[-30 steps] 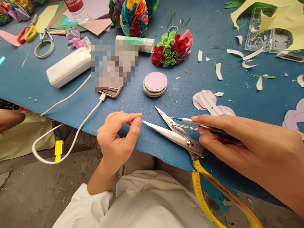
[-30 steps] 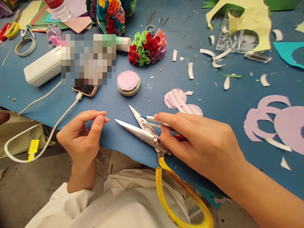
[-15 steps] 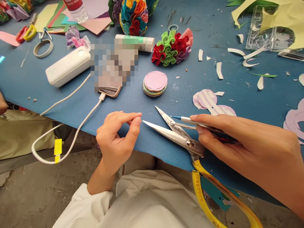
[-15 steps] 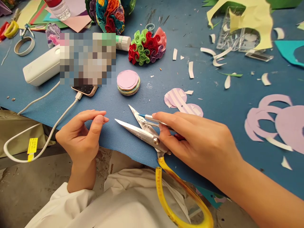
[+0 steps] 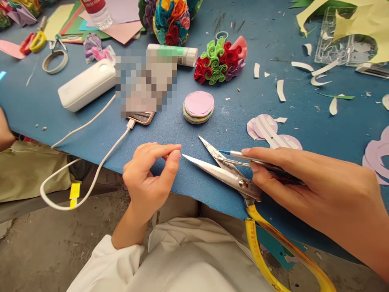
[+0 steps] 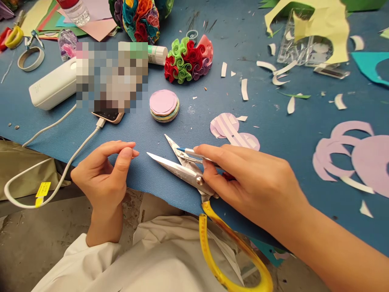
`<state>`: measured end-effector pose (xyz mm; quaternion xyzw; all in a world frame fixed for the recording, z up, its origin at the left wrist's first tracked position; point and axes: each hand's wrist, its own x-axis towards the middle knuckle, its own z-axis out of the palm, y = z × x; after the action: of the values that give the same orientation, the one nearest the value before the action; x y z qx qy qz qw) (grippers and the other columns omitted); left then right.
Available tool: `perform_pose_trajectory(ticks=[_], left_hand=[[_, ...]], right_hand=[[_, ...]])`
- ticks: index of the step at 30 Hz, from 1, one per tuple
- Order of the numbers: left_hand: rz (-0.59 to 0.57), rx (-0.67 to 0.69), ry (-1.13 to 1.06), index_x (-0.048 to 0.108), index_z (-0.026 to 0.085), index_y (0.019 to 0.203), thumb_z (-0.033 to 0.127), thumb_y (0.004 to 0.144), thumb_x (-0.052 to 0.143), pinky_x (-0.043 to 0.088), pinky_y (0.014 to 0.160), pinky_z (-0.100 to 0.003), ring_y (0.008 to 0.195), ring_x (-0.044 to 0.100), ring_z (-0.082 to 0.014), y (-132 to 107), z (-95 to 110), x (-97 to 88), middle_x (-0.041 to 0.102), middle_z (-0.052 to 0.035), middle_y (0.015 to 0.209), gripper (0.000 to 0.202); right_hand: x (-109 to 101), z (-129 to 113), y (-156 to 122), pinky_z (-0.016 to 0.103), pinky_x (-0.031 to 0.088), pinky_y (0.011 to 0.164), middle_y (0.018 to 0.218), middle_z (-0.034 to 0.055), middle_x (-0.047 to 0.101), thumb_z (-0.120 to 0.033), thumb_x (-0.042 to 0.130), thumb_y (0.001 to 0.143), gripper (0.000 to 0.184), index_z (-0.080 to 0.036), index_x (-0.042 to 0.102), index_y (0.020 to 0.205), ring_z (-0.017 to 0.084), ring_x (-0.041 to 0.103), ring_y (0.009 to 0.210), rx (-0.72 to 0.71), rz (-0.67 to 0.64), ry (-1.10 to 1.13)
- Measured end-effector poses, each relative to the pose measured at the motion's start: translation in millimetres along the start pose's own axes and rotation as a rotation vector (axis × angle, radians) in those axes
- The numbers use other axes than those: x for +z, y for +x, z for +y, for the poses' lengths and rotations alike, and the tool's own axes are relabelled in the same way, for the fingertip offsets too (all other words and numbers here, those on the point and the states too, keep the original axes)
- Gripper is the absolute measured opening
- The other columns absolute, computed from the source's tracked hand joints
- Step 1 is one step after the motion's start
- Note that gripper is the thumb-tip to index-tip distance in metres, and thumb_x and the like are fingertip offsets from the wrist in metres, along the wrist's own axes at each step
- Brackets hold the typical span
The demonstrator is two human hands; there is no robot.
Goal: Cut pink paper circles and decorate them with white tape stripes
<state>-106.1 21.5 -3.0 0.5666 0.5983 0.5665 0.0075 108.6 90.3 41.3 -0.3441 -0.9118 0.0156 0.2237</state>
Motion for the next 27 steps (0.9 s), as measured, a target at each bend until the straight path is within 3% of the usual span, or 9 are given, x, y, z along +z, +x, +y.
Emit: perform_pose_trajectory(ticks=[4,10,19,27], left_hand=[[0.006,-0.003,-0.024,0.072,0.023,0.084,0.019,0.083,0.065,0.054,0.075,-0.03,0.064,0.064,-0.0114,0.2,0.2,0.3,0.069,0.0029,0.068,0.009],[0.007,-0.002,-0.012,0.072,0.023,0.084,0.019,0.084,0.064,0.054,0.074,-0.03,0.063,0.064,-0.0118,0.5,0.1,0.6,0.07,0.0027,0.068,0.009],[0.015,-0.001,-0.055,0.073,0.023,0.086,0.014,0.082,0.066,0.053,0.078,-0.029,0.064,0.063,-0.0104,0.6,0.5,0.8,0.069,0.004,0.068,0.012],[0.015,-0.006,-0.06,0.073,0.023,0.086,0.013,0.081,0.066,0.053,0.078,-0.029,0.064,0.063,-0.0103,0.6,-0.1,1.0,0.069,0.0045,0.068,0.013]], right_hand=[[-1.5,0.2,0.2,0.017,0.048,0.051,0.072,-0.0033,0.073,-0.013,0.048,0.091,0.02,-0.02,0.066,0.095,0.009,0.066,0.055,-0.04,0.047,-0.049],[-3.5,1.5,1.8,0.017,0.036,0.036,0.063,-0.0031,0.07,-0.012,0.049,0.09,0.019,-0.018,0.067,0.09,0.006,0.063,0.05,-0.091,0.05,-0.075],[-1.7,0.4,-1.6,0.018,0.05,0.056,0.066,-0.0055,0.071,-0.02,0.043,0.095,0.024,-0.024,0.067,0.093,0.009,0.064,0.051,-0.006,0.025,-0.009],[-1.3,3.4,-4.6,0.02,0.038,0.04,0.066,-0.0057,0.071,-0.021,0.045,0.094,0.019,-0.024,0.064,0.095,0.007,0.063,0.05,-0.022,0.035,0.01]])
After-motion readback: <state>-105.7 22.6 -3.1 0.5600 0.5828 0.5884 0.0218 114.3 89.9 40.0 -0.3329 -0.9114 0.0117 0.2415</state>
